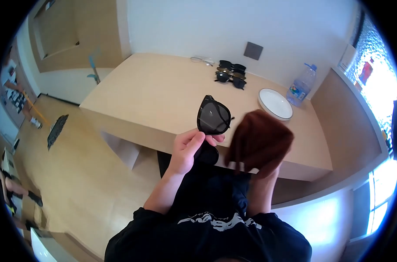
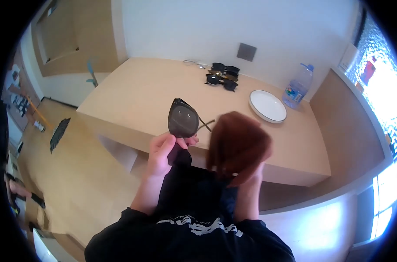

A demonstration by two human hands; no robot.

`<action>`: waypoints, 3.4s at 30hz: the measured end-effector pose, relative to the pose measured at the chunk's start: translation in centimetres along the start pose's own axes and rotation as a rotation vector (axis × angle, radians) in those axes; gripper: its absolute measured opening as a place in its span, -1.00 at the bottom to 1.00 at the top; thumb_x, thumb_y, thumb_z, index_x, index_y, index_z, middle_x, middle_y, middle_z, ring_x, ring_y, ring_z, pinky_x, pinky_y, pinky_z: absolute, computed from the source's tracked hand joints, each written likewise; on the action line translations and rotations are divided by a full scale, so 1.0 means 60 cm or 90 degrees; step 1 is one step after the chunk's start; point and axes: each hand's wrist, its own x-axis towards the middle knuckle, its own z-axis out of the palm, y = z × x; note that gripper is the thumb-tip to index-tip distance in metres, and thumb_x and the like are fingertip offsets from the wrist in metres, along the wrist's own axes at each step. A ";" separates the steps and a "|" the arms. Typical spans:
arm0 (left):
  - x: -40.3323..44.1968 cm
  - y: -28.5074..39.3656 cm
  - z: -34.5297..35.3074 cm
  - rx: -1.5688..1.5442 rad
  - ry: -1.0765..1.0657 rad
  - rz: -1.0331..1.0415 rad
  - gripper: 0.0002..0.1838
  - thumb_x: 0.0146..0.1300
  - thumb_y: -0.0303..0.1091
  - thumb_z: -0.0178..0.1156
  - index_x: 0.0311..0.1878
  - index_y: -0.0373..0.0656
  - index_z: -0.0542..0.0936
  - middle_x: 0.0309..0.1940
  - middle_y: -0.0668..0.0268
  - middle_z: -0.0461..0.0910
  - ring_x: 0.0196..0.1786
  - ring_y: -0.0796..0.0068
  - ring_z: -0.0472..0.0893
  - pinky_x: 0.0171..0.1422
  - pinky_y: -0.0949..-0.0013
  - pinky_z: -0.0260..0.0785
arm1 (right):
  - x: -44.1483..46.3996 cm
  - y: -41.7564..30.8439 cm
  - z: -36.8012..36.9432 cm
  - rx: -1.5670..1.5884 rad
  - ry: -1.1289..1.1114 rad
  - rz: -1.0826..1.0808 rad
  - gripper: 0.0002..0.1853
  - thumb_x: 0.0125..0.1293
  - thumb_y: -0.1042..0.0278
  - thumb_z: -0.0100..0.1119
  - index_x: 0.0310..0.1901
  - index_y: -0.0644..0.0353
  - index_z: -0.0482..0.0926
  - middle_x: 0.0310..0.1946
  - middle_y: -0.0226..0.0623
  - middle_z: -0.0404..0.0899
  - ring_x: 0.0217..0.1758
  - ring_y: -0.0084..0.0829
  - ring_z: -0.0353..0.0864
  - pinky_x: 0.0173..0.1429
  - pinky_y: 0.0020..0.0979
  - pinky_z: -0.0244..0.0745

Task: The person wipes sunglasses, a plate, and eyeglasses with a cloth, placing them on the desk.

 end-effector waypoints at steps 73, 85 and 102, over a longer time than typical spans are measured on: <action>-0.036 -0.043 0.017 0.414 0.047 -0.133 -0.78 0.22 -0.35 0.17 -0.11 -0.21 0.51 -0.32 0.12 0.59 -0.21 0.18 0.61 -0.11 0.33 0.42 | -0.034 0.103 -0.030 -0.295 0.433 0.073 -0.79 0.23 0.37 0.08 -0.21 0.36 0.51 -0.32 -0.33 0.56 -0.22 -0.54 0.52 -0.10 -0.50 0.44; -0.052 -0.070 0.029 0.574 -0.060 -0.089 -0.77 0.12 -0.36 0.24 -0.14 -0.13 0.53 -0.10 0.15 0.52 0.02 0.13 0.50 0.10 0.27 0.35 | -0.070 0.086 -0.027 -0.298 0.346 0.172 -0.72 0.15 0.46 0.17 -0.11 0.39 0.53 -0.25 -0.24 0.61 -0.24 -0.51 0.58 -0.14 -0.50 0.50; -0.049 -0.060 0.034 0.468 0.006 0.024 -0.80 0.05 -0.42 0.22 -0.25 -0.26 0.52 -0.18 0.07 0.56 0.02 -0.05 0.46 0.20 0.15 0.28 | -0.060 0.087 -0.010 -0.319 0.287 0.138 -0.64 0.22 0.26 0.05 -0.15 0.44 0.58 -0.27 -0.12 0.61 -0.22 -0.39 0.59 -0.09 -0.43 0.50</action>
